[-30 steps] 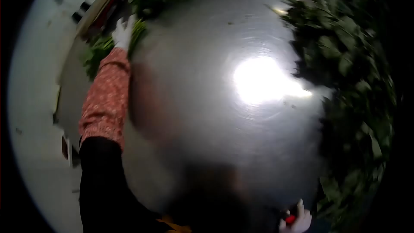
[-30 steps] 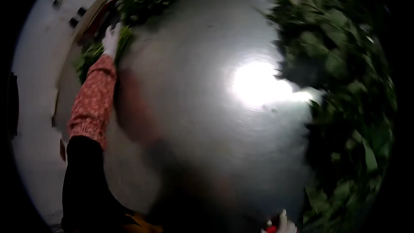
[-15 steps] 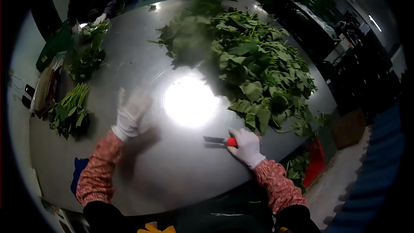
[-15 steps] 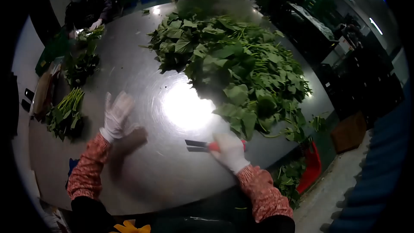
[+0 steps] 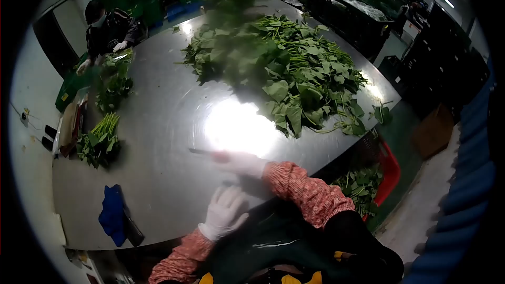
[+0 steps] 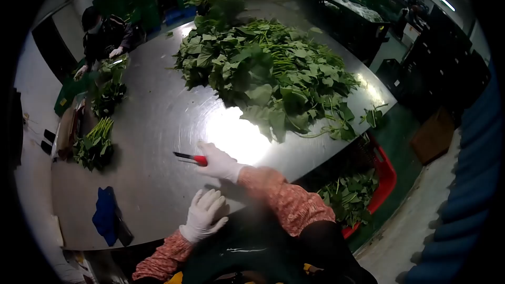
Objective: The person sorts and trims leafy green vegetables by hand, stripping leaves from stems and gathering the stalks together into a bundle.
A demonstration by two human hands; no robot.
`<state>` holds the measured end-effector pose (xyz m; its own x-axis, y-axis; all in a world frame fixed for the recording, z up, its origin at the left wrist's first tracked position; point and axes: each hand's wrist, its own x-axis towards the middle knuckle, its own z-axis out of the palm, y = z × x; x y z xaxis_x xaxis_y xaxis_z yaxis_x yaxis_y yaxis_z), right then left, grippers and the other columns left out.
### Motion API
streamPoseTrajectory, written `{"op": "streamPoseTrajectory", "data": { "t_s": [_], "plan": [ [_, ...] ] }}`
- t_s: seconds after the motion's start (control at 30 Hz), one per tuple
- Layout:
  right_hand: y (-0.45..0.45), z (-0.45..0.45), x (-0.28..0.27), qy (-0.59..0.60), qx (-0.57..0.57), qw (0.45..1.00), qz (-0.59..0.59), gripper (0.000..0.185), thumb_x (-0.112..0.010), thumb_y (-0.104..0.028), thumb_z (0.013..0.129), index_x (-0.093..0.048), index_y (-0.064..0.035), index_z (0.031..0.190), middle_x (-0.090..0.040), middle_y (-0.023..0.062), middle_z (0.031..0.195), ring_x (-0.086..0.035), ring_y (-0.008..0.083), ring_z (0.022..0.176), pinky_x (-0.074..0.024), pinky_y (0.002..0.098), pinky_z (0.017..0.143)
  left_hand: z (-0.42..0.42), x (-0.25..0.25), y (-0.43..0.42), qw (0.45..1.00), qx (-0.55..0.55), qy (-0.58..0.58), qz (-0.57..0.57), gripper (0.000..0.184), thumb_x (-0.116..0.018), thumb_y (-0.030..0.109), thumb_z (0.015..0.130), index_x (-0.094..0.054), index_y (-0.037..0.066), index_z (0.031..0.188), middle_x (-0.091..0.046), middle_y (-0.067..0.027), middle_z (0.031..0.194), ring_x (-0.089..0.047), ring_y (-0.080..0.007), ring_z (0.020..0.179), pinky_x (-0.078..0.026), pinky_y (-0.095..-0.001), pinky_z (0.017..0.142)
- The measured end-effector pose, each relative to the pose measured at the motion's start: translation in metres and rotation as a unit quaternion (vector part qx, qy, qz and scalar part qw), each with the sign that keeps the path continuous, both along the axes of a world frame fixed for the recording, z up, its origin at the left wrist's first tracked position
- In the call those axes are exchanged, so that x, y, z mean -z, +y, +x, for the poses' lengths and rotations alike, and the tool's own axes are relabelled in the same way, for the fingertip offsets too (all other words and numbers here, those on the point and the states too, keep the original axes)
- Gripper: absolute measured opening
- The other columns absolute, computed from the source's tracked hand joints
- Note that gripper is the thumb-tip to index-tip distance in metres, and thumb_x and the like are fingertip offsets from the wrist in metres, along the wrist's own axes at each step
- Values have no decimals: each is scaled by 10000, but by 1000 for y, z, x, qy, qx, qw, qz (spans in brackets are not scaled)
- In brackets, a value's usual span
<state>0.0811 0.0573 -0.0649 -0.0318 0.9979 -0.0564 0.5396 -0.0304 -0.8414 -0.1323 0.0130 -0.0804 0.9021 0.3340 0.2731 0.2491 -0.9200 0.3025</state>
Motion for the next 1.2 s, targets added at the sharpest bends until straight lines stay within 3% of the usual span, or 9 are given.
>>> {"op": "streamPoseTrajectory", "data": {
  "t_s": [0.17,0.33,0.6,0.7,0.77,0.9,0.93,1.03,1.2],
  "plan": [
    [-17,24,-47,-26,-33,967,250,557,-681,-110,794,-513,3,1313,-570,228,1245,-569,387,1129,-458,416,991,21,6,0,998,-38,-14,-45,667,-746,297,772,-498,8,1320,-502,-214,1326,-464,-391,1256,-320,-542,1089],
    [-5,164,-12,-270,156,861,403,381,-638,2,761,-609,-2,1141,-663,178,1093,-642,325,1011,-506,392,913,28,21,10,998,-56,13,-35,685,-727,314,782,-476,3,1338,-468,-214,1363,-418,-394,1305,-288,-529,1114],
    [35,341,-33,-465,277,785,301,529,-735,-156,766,-569,-104,1266,-598,129,1262,-555,307,1182,-409,420,1027,33,13,14,996,-73,36,-48,686,-737,367,781,-499,25,1326,-491,-205,1342,-436,-392,1276,-311,-540,1070],
    [89,369,-48,-567,214,787,115,987,-815,-381,697,-307,-112,1499,-389,140,1515,-350,298,1415,-269,456,1157,33,12,17,994,-72,-2,-85,729,-735,321,778,-468,27,1389,-459,-220,1402,-389,-432,1331,-268,-572,1124],
    [123,363,-57,-565,125,812,70,1155,-830,-331,655,-147,-96,1557,-264,185,1581,-251,333,1467,-205,489,1189,36,14,21,993,-75,-2,-89,708,-736,312,776,-484,23,1371,-467,-226,1390,-401,-429,1321,-280,-572,1114],
    [181,355,-67,-595,4,803,-16,1374,-915,-329,528,-43,-151,1575,-215,203,1595,-239,350,1469,-205,502,1188,41,14,29,991,-73,20,-109,702,-736,307,769,-489,16,1358,-482,-233,1372,-412,-426,1316,-291,-575,1108],
    [194,365,-62,-529,11,847,-39,1428,-940,-345,488,-32,-171,1576,-204,192,1602,-241,348,1468,-206,506,1185,41,16,29,991,-72,19,-113,700,-738,306,766,-491,15,1354,-484,-232,1371,-414,-425,1315,-291,-577,1107],
    [226,385,-58,-480,-13,872,-96,1387,-929,-383,527,-50,-161,1578,-198,163,1610,-239,328,1471,-214,501,1178,43,17,33,990,-74,24,-116,708,-754,301,748,-497,14,1342,-487,-231,1373,-426,-418,1310,-299,-588,1099],
    [211,355,-71,-375,58,907,-179,1212,-857,-338,560,-191,-101,1545,-557,199,1364,-549,356,1239,-413,419,1054,43,19,34,991,-65,21,-118,714,-762,295,743,-498,13,1343,-488,-228,1374,-432,-413,1308,-302,-587,1099]
  ]
}}
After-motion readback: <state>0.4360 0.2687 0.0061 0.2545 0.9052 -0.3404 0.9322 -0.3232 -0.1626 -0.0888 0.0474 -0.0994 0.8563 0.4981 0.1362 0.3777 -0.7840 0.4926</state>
